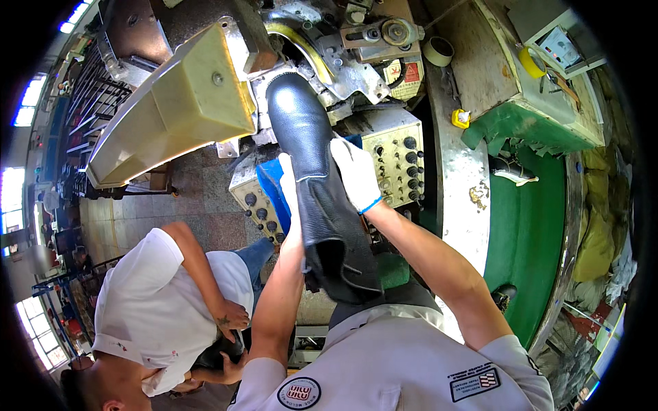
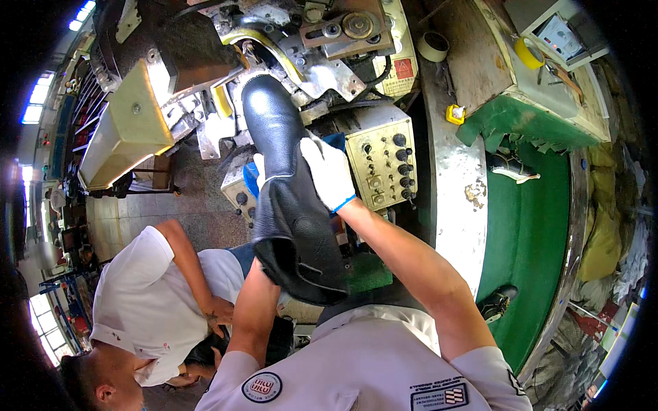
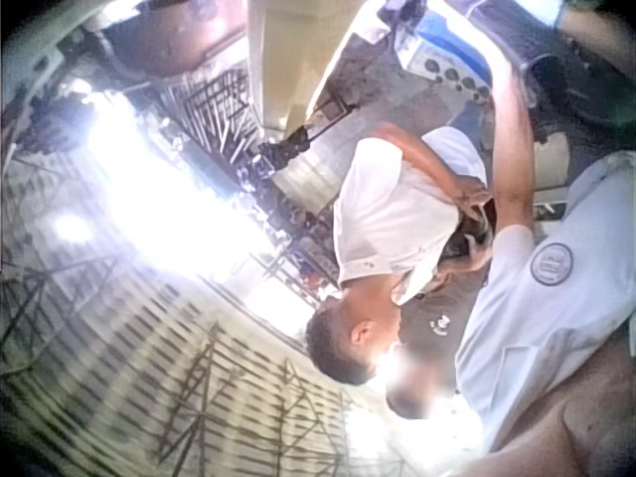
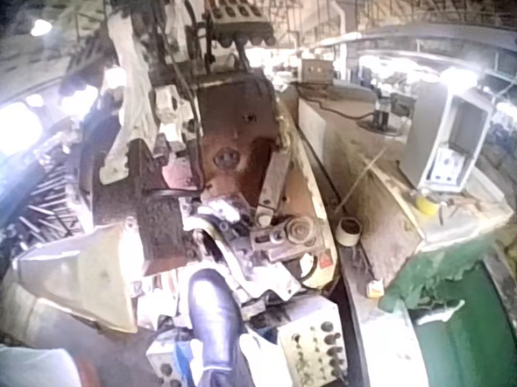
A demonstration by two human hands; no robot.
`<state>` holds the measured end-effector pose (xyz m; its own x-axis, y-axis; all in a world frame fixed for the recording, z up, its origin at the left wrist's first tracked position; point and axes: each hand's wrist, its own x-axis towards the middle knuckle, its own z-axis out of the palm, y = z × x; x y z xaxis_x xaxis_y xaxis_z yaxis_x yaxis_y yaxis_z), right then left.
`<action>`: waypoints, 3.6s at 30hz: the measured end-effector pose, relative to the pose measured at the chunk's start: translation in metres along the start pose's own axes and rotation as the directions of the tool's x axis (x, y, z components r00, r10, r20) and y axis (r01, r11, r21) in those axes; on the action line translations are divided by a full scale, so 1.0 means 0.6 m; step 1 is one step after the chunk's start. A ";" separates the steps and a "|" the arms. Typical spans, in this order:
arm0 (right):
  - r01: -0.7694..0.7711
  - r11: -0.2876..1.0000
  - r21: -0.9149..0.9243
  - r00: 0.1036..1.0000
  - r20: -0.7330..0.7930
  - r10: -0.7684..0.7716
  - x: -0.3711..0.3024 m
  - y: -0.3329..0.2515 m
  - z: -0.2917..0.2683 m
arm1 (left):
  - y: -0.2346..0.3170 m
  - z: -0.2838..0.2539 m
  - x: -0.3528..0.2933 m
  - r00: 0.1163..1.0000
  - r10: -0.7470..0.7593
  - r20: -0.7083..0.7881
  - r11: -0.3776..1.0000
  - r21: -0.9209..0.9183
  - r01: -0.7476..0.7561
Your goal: The person places boots onto a lasting machine to shape the toe and heel, operates the machine controls with their hands, and places the processed boots onto a conveyor belt.
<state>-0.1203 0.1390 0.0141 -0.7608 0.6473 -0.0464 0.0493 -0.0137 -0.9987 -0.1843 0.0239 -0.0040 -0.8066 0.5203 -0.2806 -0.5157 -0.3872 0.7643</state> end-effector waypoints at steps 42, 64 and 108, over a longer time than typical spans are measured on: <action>-0.146 0.986 0.085 0.982 0.136 0.134 -0.241 0.003 -0.223 | 0.145 0.198 -0.293 0.878 0.463 0.117 0.447 0.825 -0.346; -0.180 0.957 0.227 0.981 0.111 0.158 -0.254 0.034 -0.321 | 0.095 0.211 -0.297 0.854 0.519 -0.043 -0.168 0.974 0.151; -0.357 0.697 0.622 0.873 0.487 0.012 -0.242 -0.184 -0.151 | 0.285 0.101 -0.427 0.910 0.348 0.224 0.710 0.572 -0.412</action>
<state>0.0435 0.1153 0.1328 -0.9790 0.1939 -0.0634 -0.0966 -0.7145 -0.6929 -0.0486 -0.1297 0.2338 -0.8488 0.5096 0.1405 0.1314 -0.0541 0.9899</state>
